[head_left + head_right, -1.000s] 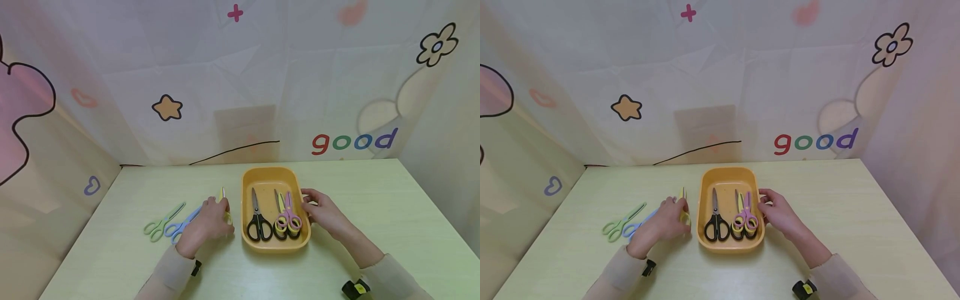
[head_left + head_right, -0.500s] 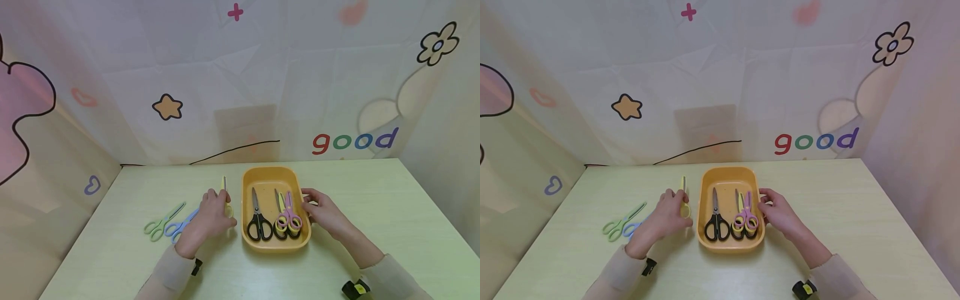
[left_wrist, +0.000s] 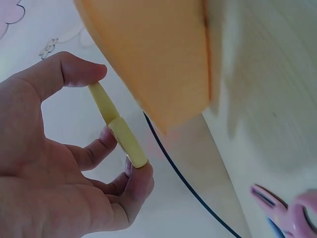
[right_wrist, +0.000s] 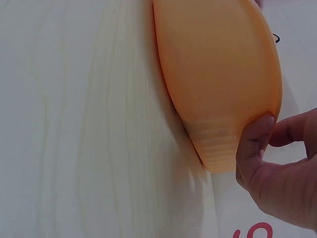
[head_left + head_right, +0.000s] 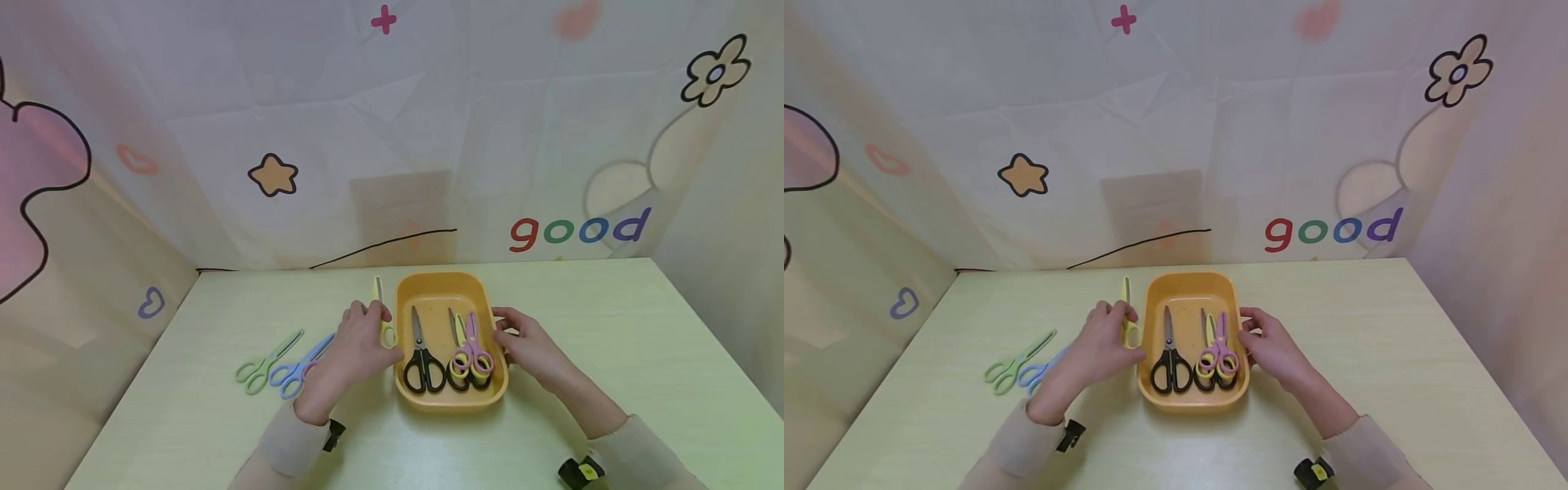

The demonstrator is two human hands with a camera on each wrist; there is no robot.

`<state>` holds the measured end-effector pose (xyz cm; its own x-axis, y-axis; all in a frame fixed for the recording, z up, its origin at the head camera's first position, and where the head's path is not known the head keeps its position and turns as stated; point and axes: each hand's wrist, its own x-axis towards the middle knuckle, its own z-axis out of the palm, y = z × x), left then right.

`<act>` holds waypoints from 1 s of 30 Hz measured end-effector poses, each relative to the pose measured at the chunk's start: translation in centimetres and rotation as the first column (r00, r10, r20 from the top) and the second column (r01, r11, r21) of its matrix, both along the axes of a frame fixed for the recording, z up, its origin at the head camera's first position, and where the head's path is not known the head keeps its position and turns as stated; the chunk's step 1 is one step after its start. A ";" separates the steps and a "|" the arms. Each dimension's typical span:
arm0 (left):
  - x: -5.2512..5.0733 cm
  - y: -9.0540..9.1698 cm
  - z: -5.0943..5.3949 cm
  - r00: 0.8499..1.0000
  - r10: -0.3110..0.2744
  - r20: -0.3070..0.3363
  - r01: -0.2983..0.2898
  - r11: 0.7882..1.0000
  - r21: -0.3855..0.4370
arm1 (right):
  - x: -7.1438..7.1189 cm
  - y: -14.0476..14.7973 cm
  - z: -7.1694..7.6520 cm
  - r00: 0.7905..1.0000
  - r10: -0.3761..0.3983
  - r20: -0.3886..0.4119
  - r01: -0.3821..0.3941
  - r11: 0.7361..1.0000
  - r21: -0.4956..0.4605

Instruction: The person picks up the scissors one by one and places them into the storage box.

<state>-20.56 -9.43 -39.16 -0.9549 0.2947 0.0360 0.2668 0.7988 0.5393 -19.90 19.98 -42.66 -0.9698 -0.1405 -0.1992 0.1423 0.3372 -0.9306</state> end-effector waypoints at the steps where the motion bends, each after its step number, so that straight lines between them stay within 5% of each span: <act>1: 0.1 0.2 0.1 1.000 -0.003 -0.001 0.003 1.000 -0.006 | 0.0 0.0 0.0 1.000 -0.001 0.001 0.001 1.000 0.002; 11: 1.1 2.6 0.7 0.992 -0.126 0.014 0.125 0.990 0.061 | 0.0 0.0 0.1 1.000 0.000 0.002 0.000 1.000 0.012; 20: 1.2 4.9 0.2 0.986 -0.165 0.019 0.165 0.986 0.001 | 0.1 -0.1 0.2 1.000 0.006 0.005 -0.006 1.000 0.015; 30: 0.6 6.2 -1.0 0.972 -0.208 0.111 0.223 0.965 -0.138 | 0.0 -0.1 0.1 1.000 0.008 -0.007 -0.008 1.000 0.019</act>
<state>-19.98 -3.20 -40.19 -0.8651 0.4892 -0.1107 0.3951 0.8006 0.4504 -19.91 19.84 -42.55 -0.9700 -0.1449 -0.1952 0.1330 0.3561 -0.9249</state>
